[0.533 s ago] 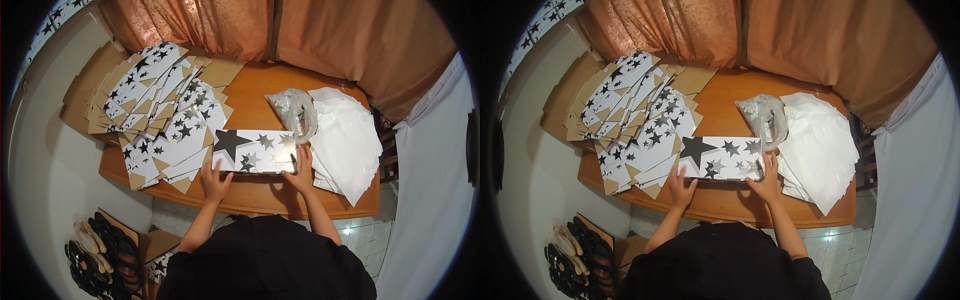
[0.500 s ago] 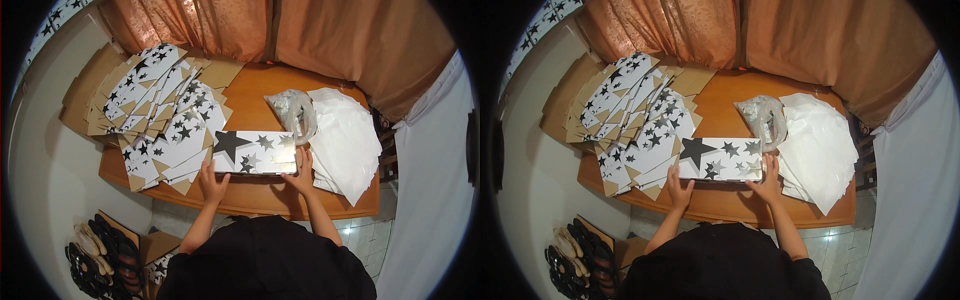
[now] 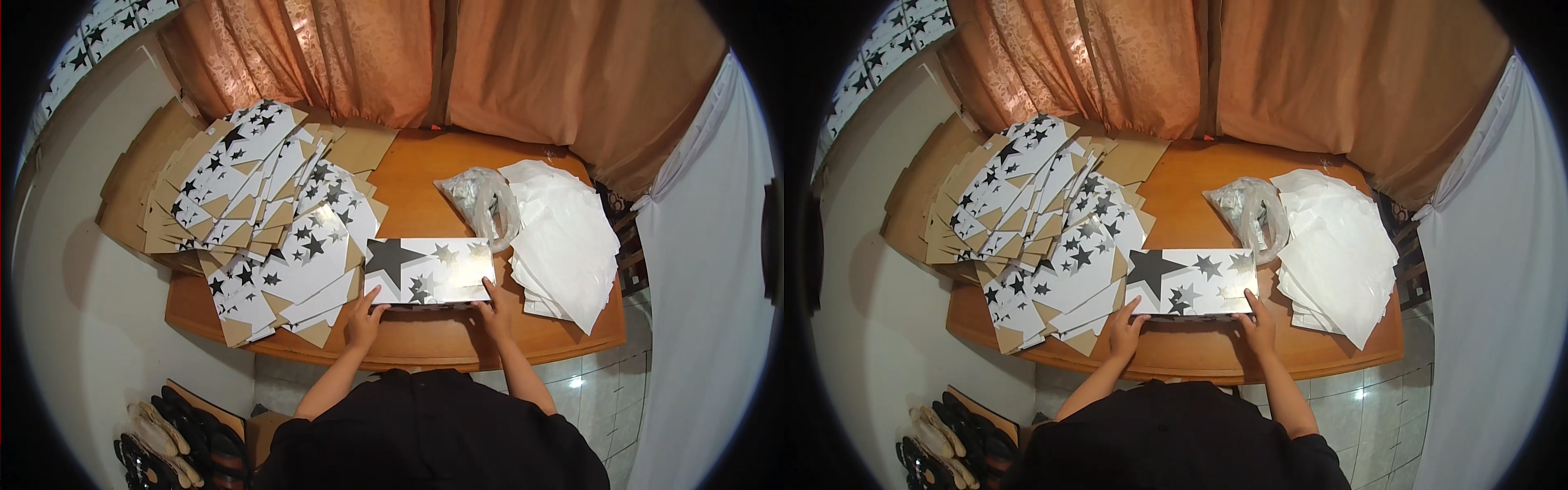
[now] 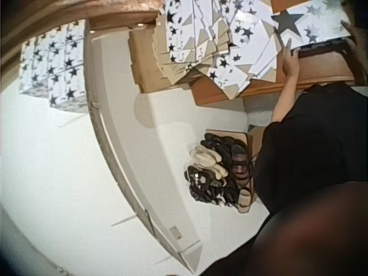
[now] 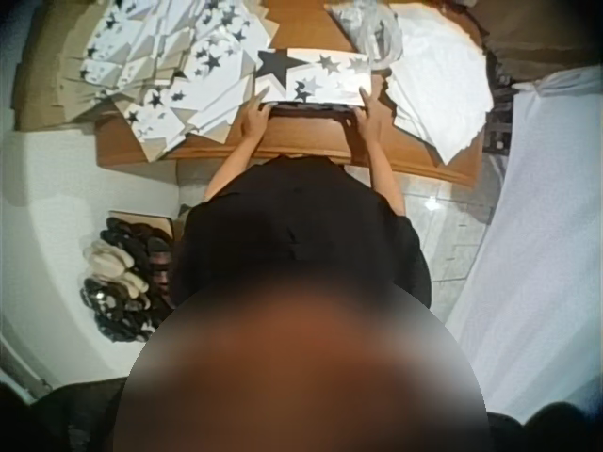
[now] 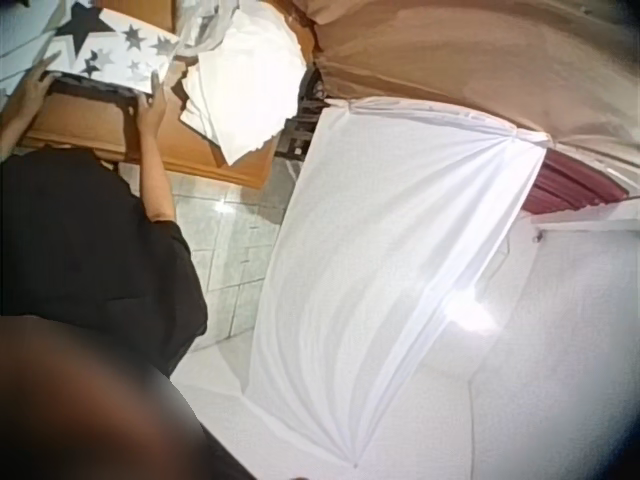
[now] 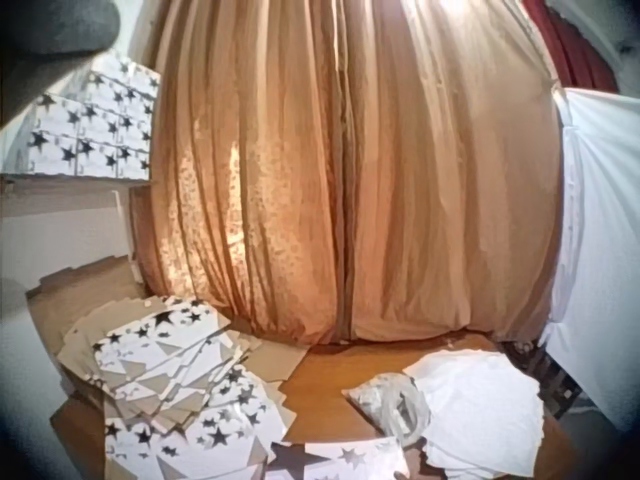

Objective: Assembling cardboard shoeboxes and placing tissue paper inside.

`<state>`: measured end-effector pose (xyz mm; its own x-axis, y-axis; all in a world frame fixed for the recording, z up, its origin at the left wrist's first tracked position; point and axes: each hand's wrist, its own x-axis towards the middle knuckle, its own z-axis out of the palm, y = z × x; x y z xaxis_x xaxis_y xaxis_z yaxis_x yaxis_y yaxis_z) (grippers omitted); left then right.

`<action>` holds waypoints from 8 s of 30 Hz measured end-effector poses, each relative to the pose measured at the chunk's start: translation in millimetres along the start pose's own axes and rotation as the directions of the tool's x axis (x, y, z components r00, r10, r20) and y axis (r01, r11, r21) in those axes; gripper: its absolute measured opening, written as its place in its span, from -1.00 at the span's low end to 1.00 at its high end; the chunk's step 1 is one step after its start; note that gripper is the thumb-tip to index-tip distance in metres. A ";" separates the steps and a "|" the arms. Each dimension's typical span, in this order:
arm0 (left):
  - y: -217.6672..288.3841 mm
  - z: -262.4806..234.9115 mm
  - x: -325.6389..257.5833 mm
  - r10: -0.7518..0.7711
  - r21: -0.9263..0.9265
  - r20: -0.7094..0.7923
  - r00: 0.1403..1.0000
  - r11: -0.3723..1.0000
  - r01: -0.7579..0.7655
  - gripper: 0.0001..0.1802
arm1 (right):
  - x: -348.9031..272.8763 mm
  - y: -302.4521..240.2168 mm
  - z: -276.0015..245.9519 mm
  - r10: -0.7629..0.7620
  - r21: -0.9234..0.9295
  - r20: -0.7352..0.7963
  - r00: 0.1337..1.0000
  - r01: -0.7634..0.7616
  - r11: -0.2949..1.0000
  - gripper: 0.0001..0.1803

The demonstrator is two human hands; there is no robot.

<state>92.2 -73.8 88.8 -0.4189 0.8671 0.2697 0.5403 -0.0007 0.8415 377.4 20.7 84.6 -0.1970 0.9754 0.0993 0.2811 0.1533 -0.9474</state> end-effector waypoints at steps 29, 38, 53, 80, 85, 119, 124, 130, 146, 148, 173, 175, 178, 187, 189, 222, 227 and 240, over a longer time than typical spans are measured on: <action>155.3 -346.6 -69.7 0.234 0.251 -0.260 0.937 0.953 -0.168 -0.57 | -34.8 -231.9 59.2 -0.945 0.036 0.325 0.032 0.998 0.046 -0.15; 222.4 -460.2 -17.4 0.430 0.217 -0.497 0.754 0.902 -0.372 -0.28 | 12.5 -394.8 129.0 -0.993 0.101 0.009 -0.121 0.988 -0.119 0.08; 225.6 -609.6 101.6 0.858 0.986 -0.035 0.513 -0.054 0.157 -0.43 | 74.7 -780.9 253.6 -0.905 -0.152 -0.352 -0.240 0.968 -0.198 0.10; 169.6 -670.5 200.0 0.870 0.778 0.262 0.417 -0.446 0.442 -0.36 | 185.6 -885.2 477.0 -0.750 -0.374 -0.571 -0.334 0.919 -0.125 -0.33; 166.6 -670.2 204.2 0.879 0.762 0.254 0.404 -0.439 0.476 -0.35 | 173.8 -885.3 474.7 -0.720 0.062 -0.674 0.168 0.983 0.171 0.01; 167.1 -666.5 201.9 0.894 0.828 0.214 0.393 -0.380 0.413 -0.36 | 171.1 -908.7 524.6 -0.837 -0.050 -0.298 0.460 0.868 0.494 -0.30; 168.2 -662.7 202.9 0.906 0.844 0.182 0.383 -0.344 0.411 -0.32 | 207.8 -899.8 478.0 -0.863 0.494 0.001 0.506 0.750 0.440 -0.20; 166.3 -659.4 194.7 0.892 0.901 0.104 0.439 -0.271 0.338 -0.31 | 171.8 -820.0 390.1 -0.833 0.421 0.036 0.551 0.748 0.513 -0.40; -36.2 -486.0 185.7 0.611 0.809 0.189 0.768 0.346 -0.474 -0.49 | 134.7 -314.0 435.5 -0.304 0.443 0.316 0.899 0.143 0.885 -0.78; -100.6 -463.6 183.9 0.514 0.804 0.363 0.777 0.248 -0.540 -0.53 | 98.5 -285.0 461.6 -0.163 0.350 0.428 0.889 0.003 0.937 -0.82; -133.8 -388.7 321.6 0.068 0.549 0.577 0.814 0.706 -0.448 -0.62 | 47.4 -217.4 425.5 -0.064 0.487 0.336 0.940 -0.115 0.866 -0.84; -123.5 -381.6 324.2 0.314 0.440 0.198 0.928 0.818 -0.371 -0.69 | 46.4 -220.5 412.4 -0.053 0.454 0.334 0.941 -0.111 0.884 -0.84; -92.9 -396.7 335.1 0.444 0.385 -0.414 0.794 0.876 -0.290 -0.74 | 47.9 -218.4 389.7 -0.099 0.458 0.315 0.944 -0.060 0.887 -0.84; -18.6 -333.5 159.0 0.541 0.313 -0.642 0.542 0.832 -0.459 -0.78 | 52.4 -183.5 282.3 0.052 0.471 0.175 0.983 -0.130 0.873 -0.79; -25.5 -310.8 112.9 0.457 0.203 -0.720 0.523 0.858 -0.471 -0.78 | 52.8 -171.3 267.7 0.160 0.446 0.163 0.974 -0.217 0.868 -0.73; 46.1 -125.5 65.1 -0.091 -0.798 -0.275 0.957 0.577 -0.175 -0.59 | 34.5 -48.9 83.2 0.459 0.842 0.142 0.877 -0.351 0.409 -0.63; -12.7 -126.5 71.2 -0.563 -0.730 0.226 0.795 0.442 0.521 -0.60 | 90.5 -85.1 91.1 0.397 0.733 0.151 0.905 -0.372 0.570 -0.65; -19.5 -68.7 125.4 0.098 -0.897 0.408 0.908 0.228 0.378 -0.57 | 175.1 -140.1 18.2 0.201 0.307 0.115 0.973 -0.228 0.924 -0.67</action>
<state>-21.0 0.7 138.4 -0.0294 0.9902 0.1366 -0.6901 -0.1189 0.7139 286.4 167.2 229.1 -0.2433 0.9613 -0.1293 0.0164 -0.1292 -0.9915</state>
